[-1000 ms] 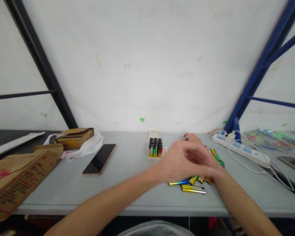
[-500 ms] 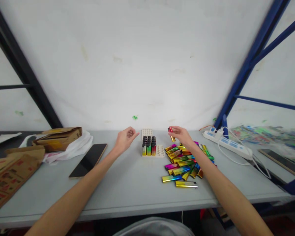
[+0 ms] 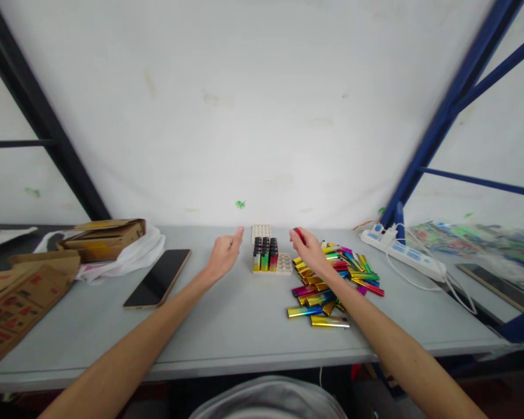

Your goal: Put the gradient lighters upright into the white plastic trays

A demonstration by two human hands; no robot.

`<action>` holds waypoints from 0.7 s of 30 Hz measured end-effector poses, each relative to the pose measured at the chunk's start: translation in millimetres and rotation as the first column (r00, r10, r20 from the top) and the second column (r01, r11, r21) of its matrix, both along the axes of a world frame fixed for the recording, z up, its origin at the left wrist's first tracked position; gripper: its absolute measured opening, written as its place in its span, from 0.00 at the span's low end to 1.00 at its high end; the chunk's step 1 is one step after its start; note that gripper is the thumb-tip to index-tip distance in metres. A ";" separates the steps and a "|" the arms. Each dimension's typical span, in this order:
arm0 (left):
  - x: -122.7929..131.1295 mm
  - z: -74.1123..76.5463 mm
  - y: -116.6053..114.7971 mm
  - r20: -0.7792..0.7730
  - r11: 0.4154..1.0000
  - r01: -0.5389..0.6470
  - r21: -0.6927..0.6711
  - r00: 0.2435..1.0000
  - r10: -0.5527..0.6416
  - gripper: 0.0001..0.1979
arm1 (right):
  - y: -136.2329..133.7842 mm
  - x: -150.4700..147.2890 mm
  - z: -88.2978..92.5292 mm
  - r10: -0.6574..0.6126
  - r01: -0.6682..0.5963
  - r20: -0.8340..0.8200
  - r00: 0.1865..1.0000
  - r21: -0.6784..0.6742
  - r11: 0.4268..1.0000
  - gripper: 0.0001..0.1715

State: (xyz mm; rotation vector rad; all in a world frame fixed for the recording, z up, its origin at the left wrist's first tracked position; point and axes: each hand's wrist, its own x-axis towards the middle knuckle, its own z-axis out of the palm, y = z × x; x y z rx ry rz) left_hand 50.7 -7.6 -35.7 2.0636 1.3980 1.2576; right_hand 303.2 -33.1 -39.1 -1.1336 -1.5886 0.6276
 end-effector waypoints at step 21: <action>0.2 -14.8 8.6 -0.189 0.986 -0.119 0.120 0.972 0.140 0.29 | -2.9 -7.1 -4.6 -0.184 0.158 0.265 0.946 0.118 0.980 0.27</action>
